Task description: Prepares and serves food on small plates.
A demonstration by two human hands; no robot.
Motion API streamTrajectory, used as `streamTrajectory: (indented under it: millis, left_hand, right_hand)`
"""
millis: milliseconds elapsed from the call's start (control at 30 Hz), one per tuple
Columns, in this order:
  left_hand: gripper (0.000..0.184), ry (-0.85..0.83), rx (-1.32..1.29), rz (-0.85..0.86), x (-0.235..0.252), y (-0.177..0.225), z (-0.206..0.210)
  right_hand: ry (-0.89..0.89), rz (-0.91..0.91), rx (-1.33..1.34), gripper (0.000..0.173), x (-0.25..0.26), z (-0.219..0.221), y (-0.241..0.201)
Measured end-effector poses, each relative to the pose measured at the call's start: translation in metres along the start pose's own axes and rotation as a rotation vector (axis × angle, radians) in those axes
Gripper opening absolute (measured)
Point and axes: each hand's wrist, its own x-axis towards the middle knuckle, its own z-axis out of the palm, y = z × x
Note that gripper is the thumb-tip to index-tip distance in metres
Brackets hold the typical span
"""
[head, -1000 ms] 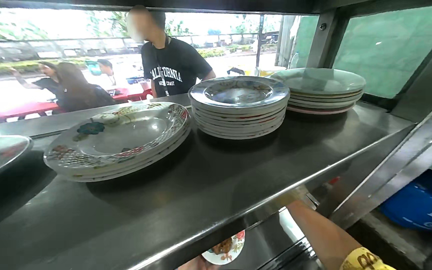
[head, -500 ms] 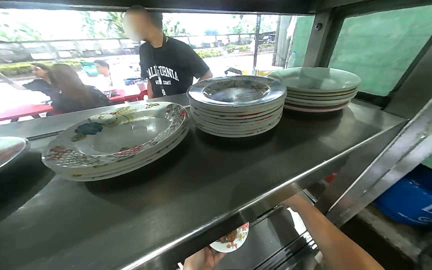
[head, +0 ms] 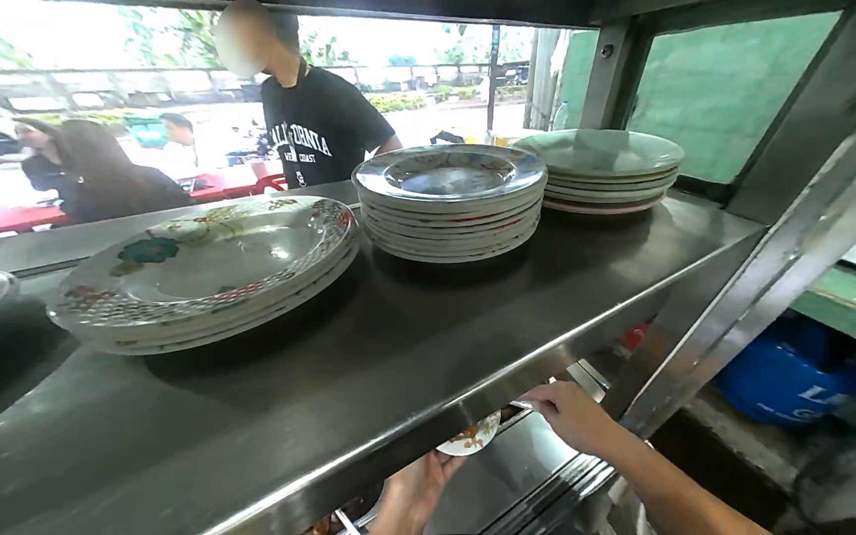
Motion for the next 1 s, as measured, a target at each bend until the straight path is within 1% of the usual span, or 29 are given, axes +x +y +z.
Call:
streamTrajectory:
  millis: [100, 167, 200, 300, 400, 433, 500, 567, 600, 767, 800, 867, 900, 967, 1000]
  left_hand:
    - [0.054, 0.004, 0.002, -0.006, -0.002, -0.003, 0.002]
    - [0.054, 0.005, 0.012, -0.018, -0.003, -0.005, 0.003]
    - [0.054, 0.008, 0.015, -0.028, -0.003, -0.005, 0.004]
    - [0.055, 0.024, 0.010, -0.059, -0.003, -0.006, 0.005]
    - [0.054, 0.033, -0.005, -0.071, -0.004, -0.007, 0.005]
    - [0.054, 0.036, -0.004, -0.070, -0.004, -0.007, 0.005]
    - [0.055, 0.038, 0.016, -0.063, -0.004, -0.007, 0.006]
    - [0.055, 0.015, 0.082, -0.046, -0.005, -0.008, 0.006]
    - [0.054, 0.010, 0.120, -0.035, -0.005, -0.009, 0.006]
    - [0.053, -0.015, 0.188, -0.003, -0.006, -0.010, 0.005]
    - [0.053, -0.029, 0.194, 0.003, -0.006, -0.011, 0.003]
    - [0.052, -0.034, 0.200, 0.014, -0.005, -0.012, 0.002]
    - [0.051, -0.028, 0.200, 0.018, -0.006, -0.012, 0.001]
    - [0.051, -0.020, 0.189, 0.014, -0.007, -0.011, 0.000]
    - [0.050, -0.011, 0.189, 0.011, -0.009, -0.010, 0.000]
  right_hand:
    - [0.093, 0.050, -0.156, 0.046, -0.016, 0.008, -0.011]
    - [0.191, 0.029, -0.198, 0.049, -0.022, 0.020, -0.008]
    - [0.262, -0.002, -0.209, 0.050, -0.024, 0.027, -0.004]
    - [0.632, -0.193, -0.255, 0.051, -0.025, 0.048, 0.014]
    - [0.853, -0.295, -0.309, 0.050, -0.027, 0.057, 0.027]
    - [0.886, -0.314, -0.329, 0.050, -0.028, 0.060, 0.030]
    - [0.841, -0.326, -0.351, 0.049, -0.032, 0.068, 0.032]
    - [0.776, -0.315, -0.375, 0.052, -0.032, 0.075, 0.031]
    - [0.773, -0.317, -0.382, 0.052, -0.031, 0.074, 0.030]
    - [0.891, -0.367, -0.346, 0.049, -0.033, 0.055, 0.029]
    - [0.886, -0.377, -0.348, 0.049, -0.033, 0.054, 0.031]
    - [0.773, -0.347, -0.300, 0.049, -0.035, 0.051, 0.031]
    - [0.691, -0.297, -0.225, 0.049, -0.037, 0.048, 0.029]
    - [0.512, -0.129, -0.024, 0.046, -0.039, 0.033, 0.023]
    - [0.463, -0.054, 0.030, 0.045, -0.036, 0.025, 0.020]
